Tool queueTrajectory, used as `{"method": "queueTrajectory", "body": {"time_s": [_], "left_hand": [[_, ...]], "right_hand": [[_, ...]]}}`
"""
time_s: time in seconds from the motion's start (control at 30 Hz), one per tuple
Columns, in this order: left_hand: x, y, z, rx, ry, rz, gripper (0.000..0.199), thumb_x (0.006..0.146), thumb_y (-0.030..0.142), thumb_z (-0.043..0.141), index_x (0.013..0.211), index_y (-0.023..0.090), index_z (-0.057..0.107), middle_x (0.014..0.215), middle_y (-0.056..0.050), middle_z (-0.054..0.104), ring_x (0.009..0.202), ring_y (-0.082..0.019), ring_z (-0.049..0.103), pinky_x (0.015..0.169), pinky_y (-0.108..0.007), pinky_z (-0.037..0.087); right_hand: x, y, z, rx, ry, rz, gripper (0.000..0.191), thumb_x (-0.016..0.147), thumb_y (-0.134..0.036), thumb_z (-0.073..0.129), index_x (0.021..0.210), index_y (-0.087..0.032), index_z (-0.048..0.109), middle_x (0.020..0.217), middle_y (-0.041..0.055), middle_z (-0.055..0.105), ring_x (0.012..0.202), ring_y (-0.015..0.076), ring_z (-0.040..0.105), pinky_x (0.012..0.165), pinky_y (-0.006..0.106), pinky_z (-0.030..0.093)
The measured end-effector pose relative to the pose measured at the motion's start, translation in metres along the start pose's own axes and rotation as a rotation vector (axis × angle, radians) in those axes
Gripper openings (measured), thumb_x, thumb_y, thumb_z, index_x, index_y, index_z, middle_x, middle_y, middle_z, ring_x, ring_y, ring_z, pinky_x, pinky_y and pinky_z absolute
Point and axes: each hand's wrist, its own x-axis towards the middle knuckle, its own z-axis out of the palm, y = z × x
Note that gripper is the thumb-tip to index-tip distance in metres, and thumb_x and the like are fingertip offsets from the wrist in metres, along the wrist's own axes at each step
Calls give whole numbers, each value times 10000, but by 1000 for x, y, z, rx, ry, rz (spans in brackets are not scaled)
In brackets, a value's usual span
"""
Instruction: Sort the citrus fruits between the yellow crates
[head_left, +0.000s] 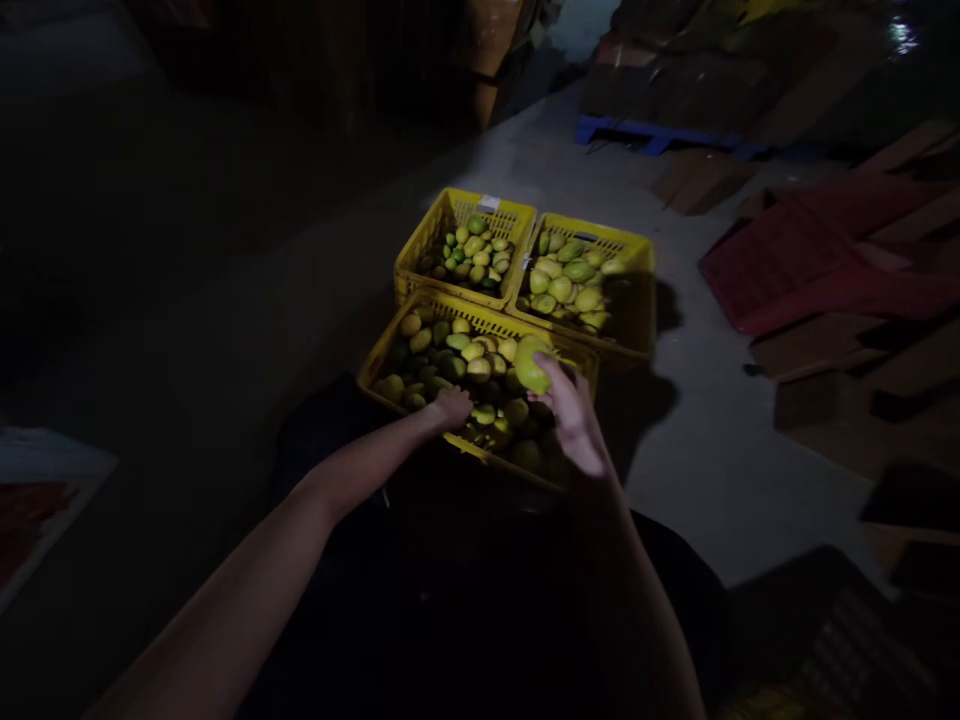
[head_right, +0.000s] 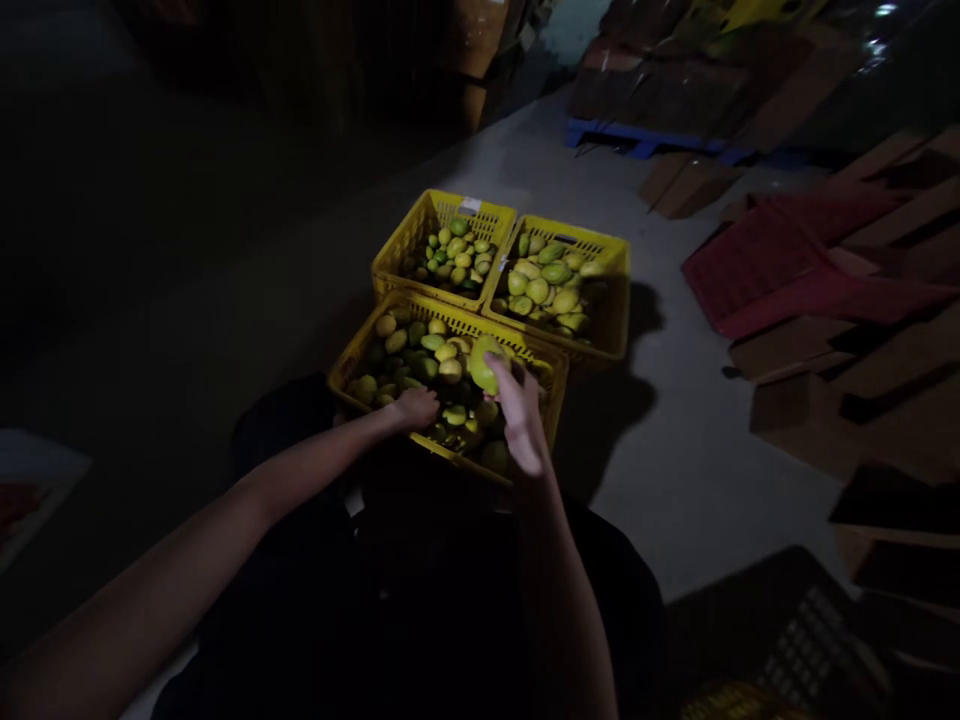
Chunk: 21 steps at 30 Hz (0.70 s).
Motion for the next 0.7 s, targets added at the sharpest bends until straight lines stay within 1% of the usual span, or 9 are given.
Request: {"method": "queueTrajectory", "body": {"time_s": [0.07,0.13,0.23,0.33,0.4,0.57,0.63,0.7], "left_hand": [[3,-2,18,37,8,-38,143,792,68,584,897,60,680,1148,-258,575,1210,-384,449,1024,-510,299],[8,-6,31,53,34,-80,225,842,160,586,1040,67,640,1209,-216,557,1192,-333,479,1016,-521,336],[18,-10,42,45,90,-123,373,867,306,594,1189,121,558,1268,-138,531,1157,-266,513,978,-499,416],[23,-10,47,-1,129,-125,397,871,328,589,1209,125,543,1261,-136,532,1119,-254,539,933,-471,461],[23,-8,47,-46,136,-113,385,876,327,582,1203,128,546,1249,-133,539,1102,-244,549,922,-460,471],[13,-1,39,-156,125,-93,349,881,372,564,1146,145,586,1196,-61,572,1064,-265,565,890,-432,493],[11,0,31,-204,118,-91,286,865,335,592,1048,118,619,1127,-80,603,1062,-259,567,906,-434,474],[12,1,19,-259,116,-90,188,803,275,663,837,92,645,984,-112,639,1081,-290,557,931,-442,434]], "right_hand": [[-11,-11,-15,194,28,-64,422,796,-503,527,1036,-178,647,972,62,670,836,189,627,676,285,509],[-16,-15,-28,332,55,-94,374,794,-478,542,980,-175,658,928,54,662,843,188,618,682,289,508],[-18,-17,-42,408,81,-80,348,794,-465,536,935,-166,646,879,51,643,843,191,611,685,304,508],[-23,-20,-51,412,109,-100,321,779,-452,567,915,-169,630,840,35,622,821,189,600,680,309,508],[-29,-24,-55,414,111,-123,312,775,-447,580,922,-176,629,833,26,615,813,182,594,677,301,508],[-37,-28,-61,442,106,-162,294,775,-449,585,898,-189,649,817,19,605,788,162,585,653,262,494],[-35,-27,-62,448,103,-173,314,768,-474,589,889,-190,648,795,18,604,756,163,578,633,269,489],[-31,-24,-63,450,103,-181,354,750,-512,597,879,-187,647,763,19,602,712,168,566,612,288,483]]}}
